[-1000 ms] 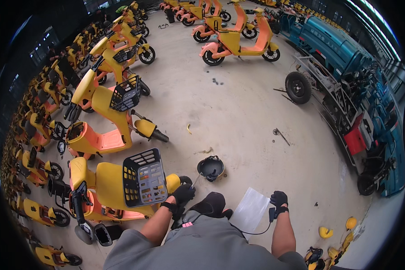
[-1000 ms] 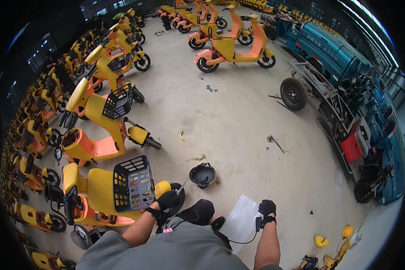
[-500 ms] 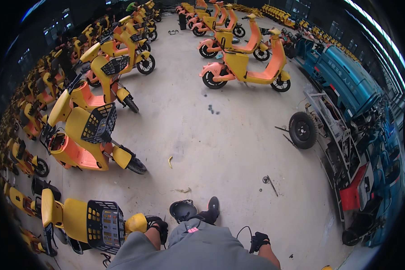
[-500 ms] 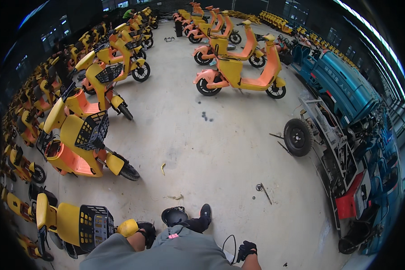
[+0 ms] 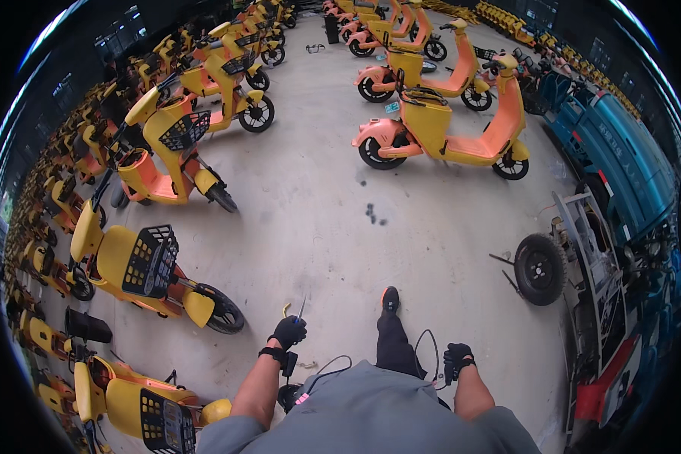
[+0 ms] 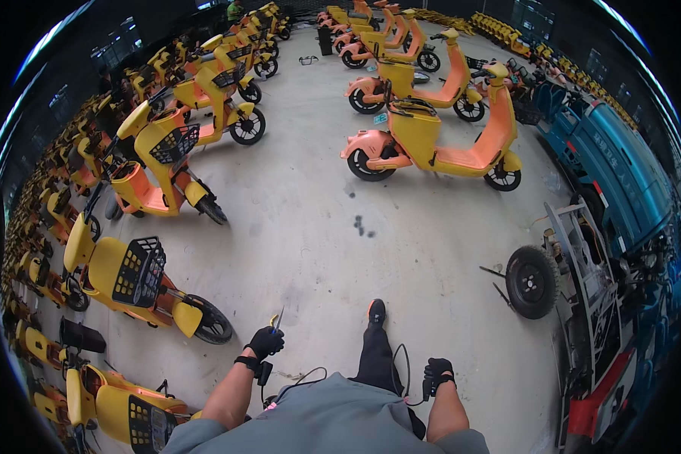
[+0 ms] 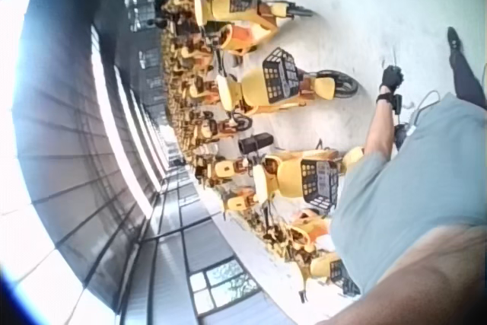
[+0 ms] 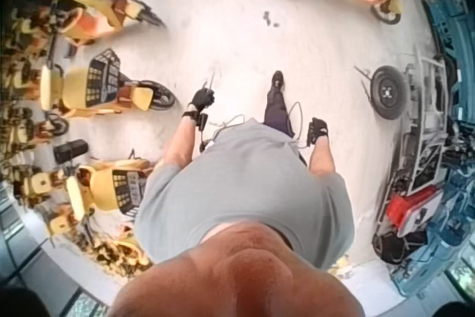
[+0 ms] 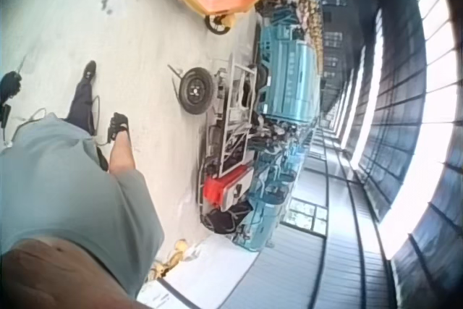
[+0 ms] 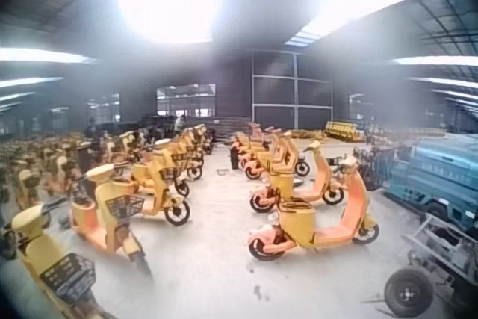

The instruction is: The person uses an electric drill to remove fasteners from a scooter body, takes out a black internal component, and then uses the drill and a hand tool to work on a separate scooter handle and mirror assembly.

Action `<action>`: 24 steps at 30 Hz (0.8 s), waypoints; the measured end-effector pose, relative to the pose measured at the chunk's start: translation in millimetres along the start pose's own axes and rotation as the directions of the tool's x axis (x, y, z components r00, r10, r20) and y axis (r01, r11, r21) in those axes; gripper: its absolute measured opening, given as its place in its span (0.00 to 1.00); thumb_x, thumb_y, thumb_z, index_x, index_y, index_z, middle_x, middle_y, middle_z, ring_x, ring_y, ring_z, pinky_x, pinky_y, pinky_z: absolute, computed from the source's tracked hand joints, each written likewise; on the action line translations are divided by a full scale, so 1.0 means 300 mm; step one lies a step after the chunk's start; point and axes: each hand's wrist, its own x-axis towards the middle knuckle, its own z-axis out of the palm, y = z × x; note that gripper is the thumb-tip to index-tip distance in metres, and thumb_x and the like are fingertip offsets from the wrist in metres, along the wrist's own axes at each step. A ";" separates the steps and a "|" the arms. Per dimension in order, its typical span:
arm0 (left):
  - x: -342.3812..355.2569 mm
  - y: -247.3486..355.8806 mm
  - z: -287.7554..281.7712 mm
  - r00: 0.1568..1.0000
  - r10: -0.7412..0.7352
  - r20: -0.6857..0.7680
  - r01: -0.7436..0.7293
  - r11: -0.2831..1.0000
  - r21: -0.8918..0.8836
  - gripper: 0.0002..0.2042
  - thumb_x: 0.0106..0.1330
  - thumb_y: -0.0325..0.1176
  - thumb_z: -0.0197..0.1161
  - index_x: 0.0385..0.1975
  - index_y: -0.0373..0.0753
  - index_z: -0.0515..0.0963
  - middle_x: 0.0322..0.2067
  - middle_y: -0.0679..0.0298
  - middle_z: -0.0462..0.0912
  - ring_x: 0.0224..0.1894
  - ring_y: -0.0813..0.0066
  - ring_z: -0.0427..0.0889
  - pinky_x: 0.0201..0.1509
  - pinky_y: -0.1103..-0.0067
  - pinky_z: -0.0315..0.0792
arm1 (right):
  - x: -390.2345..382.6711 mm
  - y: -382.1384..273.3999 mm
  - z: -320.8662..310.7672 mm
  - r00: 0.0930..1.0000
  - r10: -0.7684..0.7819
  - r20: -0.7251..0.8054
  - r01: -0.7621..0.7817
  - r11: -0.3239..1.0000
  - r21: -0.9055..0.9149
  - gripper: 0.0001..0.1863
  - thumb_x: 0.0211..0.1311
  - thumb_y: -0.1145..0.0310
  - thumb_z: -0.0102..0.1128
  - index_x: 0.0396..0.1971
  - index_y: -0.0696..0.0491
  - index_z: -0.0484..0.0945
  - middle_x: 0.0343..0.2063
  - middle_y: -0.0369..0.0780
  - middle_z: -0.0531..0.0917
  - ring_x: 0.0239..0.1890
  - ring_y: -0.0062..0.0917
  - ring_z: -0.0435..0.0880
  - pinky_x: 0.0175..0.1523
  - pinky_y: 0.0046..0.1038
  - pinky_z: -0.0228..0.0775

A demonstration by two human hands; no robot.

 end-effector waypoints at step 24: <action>0.852 0.529 -0.402 0.980 -0.197 0.002 0.065 0.336 0.940 0.14 0.51 0.47 0.54 0.26 0.44 0.79 0.30 0.60 0.80 0.34 0.63 0.79 0.34 0.71 0.73 | 0.994 -2.479 0.415 0.954 -0.301 -0.007 0.301 0.953 0.025 0.10 0.53 0.62 0.52 0.20 0.51 0.68 0.15 0.34 0.71 0.14 0.19 0.70 0.18 0.23 0.65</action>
